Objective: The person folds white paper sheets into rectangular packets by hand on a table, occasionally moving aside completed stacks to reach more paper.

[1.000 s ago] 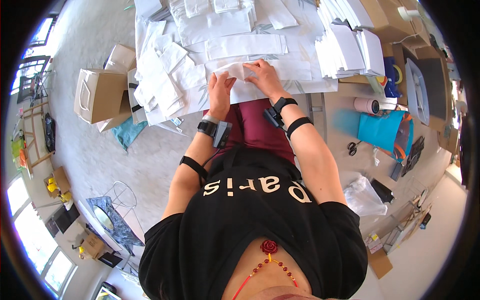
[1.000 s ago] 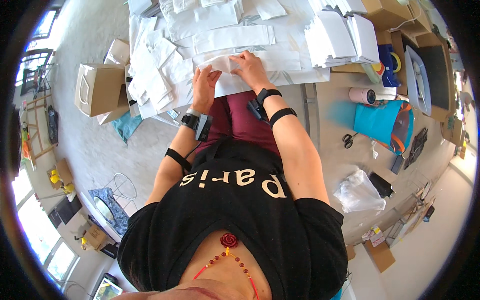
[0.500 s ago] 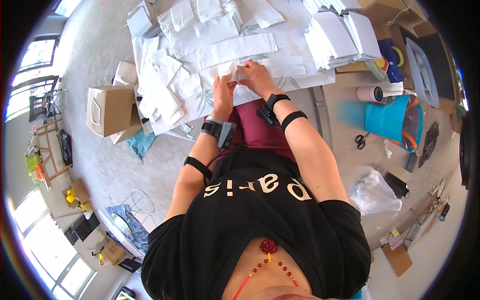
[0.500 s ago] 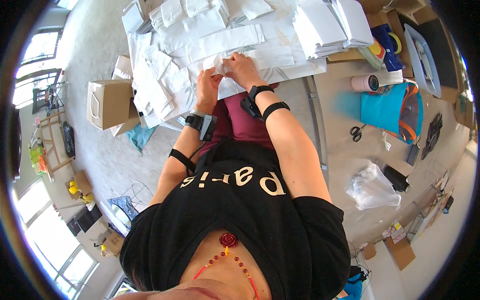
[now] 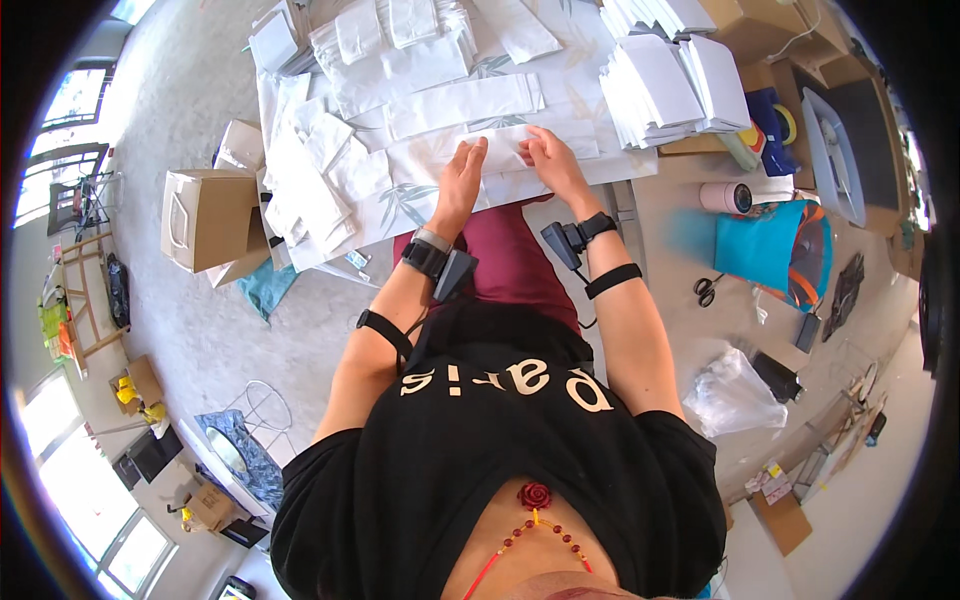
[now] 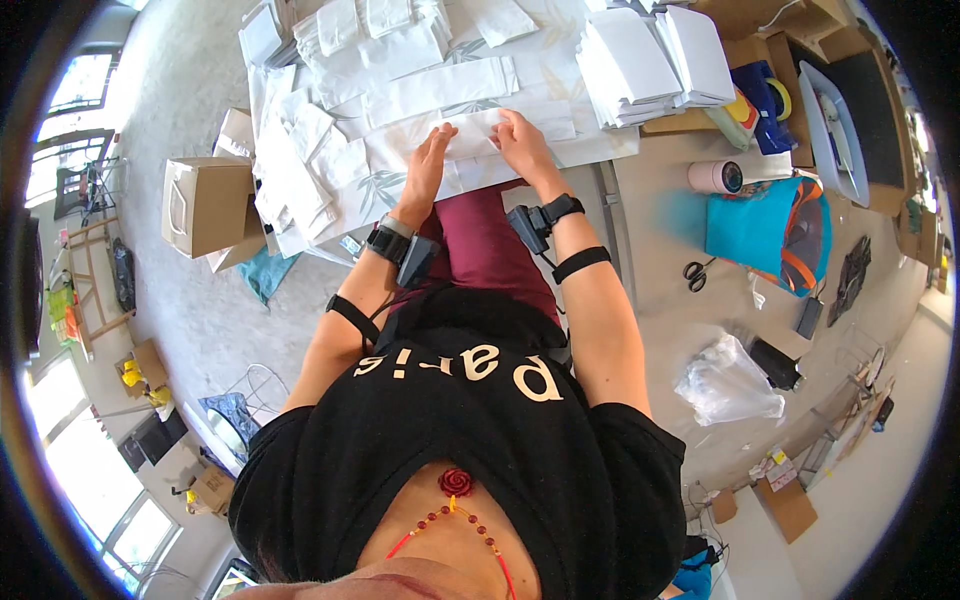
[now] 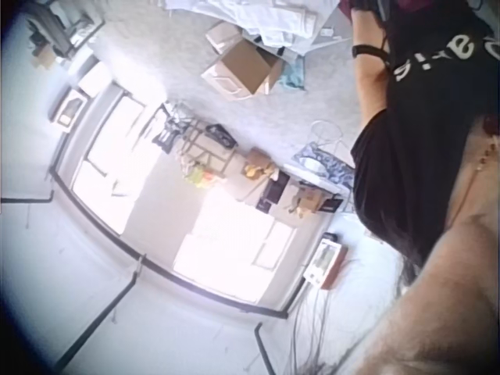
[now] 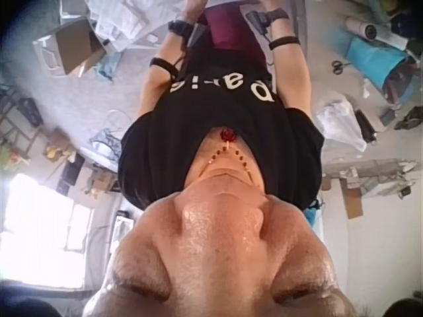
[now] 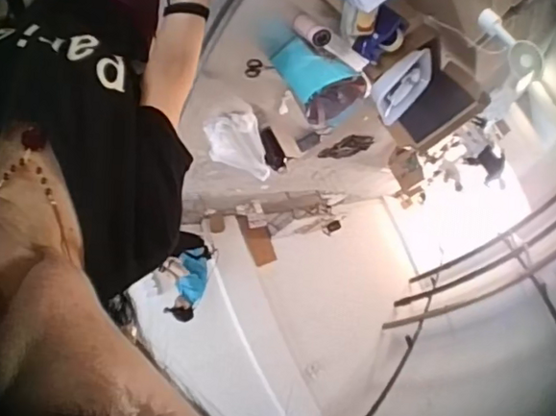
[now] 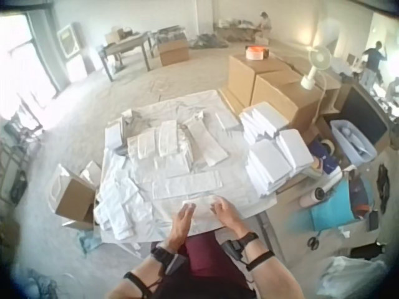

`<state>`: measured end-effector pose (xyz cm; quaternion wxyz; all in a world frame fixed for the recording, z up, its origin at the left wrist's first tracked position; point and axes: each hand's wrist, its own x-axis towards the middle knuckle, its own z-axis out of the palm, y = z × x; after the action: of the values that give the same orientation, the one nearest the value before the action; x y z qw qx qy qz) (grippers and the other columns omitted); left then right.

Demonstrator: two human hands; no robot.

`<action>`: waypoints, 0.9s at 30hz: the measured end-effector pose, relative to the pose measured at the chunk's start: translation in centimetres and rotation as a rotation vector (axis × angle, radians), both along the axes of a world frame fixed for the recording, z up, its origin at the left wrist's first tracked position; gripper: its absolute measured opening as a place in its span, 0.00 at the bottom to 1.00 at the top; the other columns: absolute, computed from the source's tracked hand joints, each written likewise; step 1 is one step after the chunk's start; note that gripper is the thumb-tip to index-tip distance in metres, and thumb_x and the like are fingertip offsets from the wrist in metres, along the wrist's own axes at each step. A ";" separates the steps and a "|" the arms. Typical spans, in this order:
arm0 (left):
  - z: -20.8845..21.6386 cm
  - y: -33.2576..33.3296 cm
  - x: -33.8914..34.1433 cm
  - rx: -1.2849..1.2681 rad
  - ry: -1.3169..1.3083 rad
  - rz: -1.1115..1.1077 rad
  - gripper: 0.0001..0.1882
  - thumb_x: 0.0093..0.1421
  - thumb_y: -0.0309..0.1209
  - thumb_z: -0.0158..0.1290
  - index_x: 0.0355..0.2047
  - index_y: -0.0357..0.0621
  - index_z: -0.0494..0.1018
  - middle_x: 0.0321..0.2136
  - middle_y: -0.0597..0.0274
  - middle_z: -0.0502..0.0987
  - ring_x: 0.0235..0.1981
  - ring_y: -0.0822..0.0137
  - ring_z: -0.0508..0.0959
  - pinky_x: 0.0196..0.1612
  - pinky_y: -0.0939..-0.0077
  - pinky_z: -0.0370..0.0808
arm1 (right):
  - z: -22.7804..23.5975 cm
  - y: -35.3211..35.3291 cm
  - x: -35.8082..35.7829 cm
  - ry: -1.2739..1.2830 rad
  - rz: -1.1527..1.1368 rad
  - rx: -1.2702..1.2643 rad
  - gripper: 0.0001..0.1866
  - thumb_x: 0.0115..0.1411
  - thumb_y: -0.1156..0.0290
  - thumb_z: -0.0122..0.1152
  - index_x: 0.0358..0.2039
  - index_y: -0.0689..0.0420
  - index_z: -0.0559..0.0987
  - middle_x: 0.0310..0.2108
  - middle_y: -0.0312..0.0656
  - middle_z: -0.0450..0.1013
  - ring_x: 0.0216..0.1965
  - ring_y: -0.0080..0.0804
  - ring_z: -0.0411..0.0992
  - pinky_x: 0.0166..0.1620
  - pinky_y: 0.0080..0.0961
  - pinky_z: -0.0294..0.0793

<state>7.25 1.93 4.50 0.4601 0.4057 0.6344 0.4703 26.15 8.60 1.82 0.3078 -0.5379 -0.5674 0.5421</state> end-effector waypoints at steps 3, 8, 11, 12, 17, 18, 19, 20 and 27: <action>-0.2 -0.1 -0.3 -0.081 -0.088 -0.007 0.37 0.74 0.56 0.44 0.60 0.27 0.70 0.59 0.49 0.72 0.61 0.62 0.69 0.64 0.67 0.64 | 0.7 -0.3 -0.6 -0.074 -0.078 -0.016 0.27 0.65 0.63 0.66 0.60 0.64 0.74 0.44 0.51 0.83 0.43 0.41 0.83 0.48 0.34 0.80; 3.5 -0.5 -0.6 -0.136 -0.217 -0.079 0.41 0.74 0.58 0.42 0.67 0.28 0.65 0.68 0.45 0.67 0.69 0.57 0.67 0.70 0.60 0.61 | 1.3 -1.1 -1.5 -0.270 -0.109 0.243 0.22 0.63 0.68 0.65 0.54 0.63 0.76 0.37 0.51 0.82 0.38 0.48 0.82 0.44 0.40 0.80; 2.5 -0.4 -1.2 -0.137 -0.213 -0.046 0.39 0.75 0.56 0.43 0.67 0.28 0.65 0.68 0.46 0.68 0.68 0.56 0.68 0.70 0.60 0.62 | 0.8 -0.9 -1.9 -0.347 -0.138 0.341 0.18 0.61 0.72 0.64 0.51 0.63 0.77 0.33 0.52 0.81 0.36 0.52 0.81 0.43 0.43 0.79; 1.3 -0.3 -1.6 -0.130 -0.208 -0.015 0.38 0.75 0.54 0.44 0.66 0.28 0.66 0.67 0.47 0.69 0.67 0.55 0.68 0.69 0.60 0.63 | 0.8 -0.9 -2.1 -0.359 -0.139 0.349 0.18 0.60 0.74 0.63 0.51 0.63 0.77 0.32 0.52 0.81 0.36 0.53 0.80 0.42 0.44 0.79; -1.1 -0.5 -1.6 0.076 -0.130 0.304 0.26 0.76 0.43 0.46 0.62 0.32 0.72 0.62 0.48 0.74 0.63 0.52 0.72 0.66 0.60 0.68 | 0.4 -0.7 -2.2 -0.407 -0.129 0.362 0.16 0.60 0.76 0.62 0.50 0.64 0.77 0.31 0.53 0.80 0.37 0.55 0.80 0.43 0.45 0.78; -1.3 -0.5 -1.6 0.143 0.038 0.303 0.24 0.76 0.40 0.46 0.61 0.33 0.72 0.61 0.46 0.74 0.62 0.51 0.73 0.65 0.60 0.69 | 0.4 -0.8 -2.3 -0.405 -0.130 0.367 0.16 0.60 0.76 0.62 0.50 0.63 0.77 0.31 0.53 0.80 0.37 0.55 0.80 0.42 0.46 0.78; -1.2 -0.5 -1.5 0.212 0.204 0.300 0.22 0.76 0.37 0.46 0.61 0.34 0.73 0.60 0.45 0.75 0.61 0.49 0.74 0.65 0.60 0.69 | 0.0 -0.7 -2.2 -0.404 -0.133 0.374 0.16 0.60 0.76 0.62 0.49 0.63 0.77 0.31 0.54 0.80 0.37 0.56 0.80 0.42 0.46 0.78; -1.1 -0.5 -1.4 0.280 0.371 0.296 0.20 0.75 0.34 0.46 0.60 0.35 0.73 0.58 0.43 0.75 0.60 0.48 0.75 0.64 0.60 0.70 | -0.4 -0.6 -2.0 -0.411 -0.137 0.393 0.17 0.60 0.75 0.62 0.50 0.62 0.77 0.31 0.52 0.81 0.36 0.54 0.80 0.42 0.45 0.78; -1.1 -2.1 0.4 0.234 0.987 -0.304 0.44 0.71 0.52 0.49 0.75 0.36 0.50 0.77 0.45 0.46 0.79 0.50 0.44 0.76 0.45 0.39 | -1.2 -0.5 -2.1 -0.454 -0.127 0.431 0.18 0.60 0.76 0.64 0.51 0.60 0.77 0.30 0.49 0.81 0.35 0.52 0.81 0.40 0.44 0.79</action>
<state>7.60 -0.12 3.37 0.1213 0.7151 0.6527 0.2189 24.06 8.15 0.64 0.3134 -0.6019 -0.6888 0.2551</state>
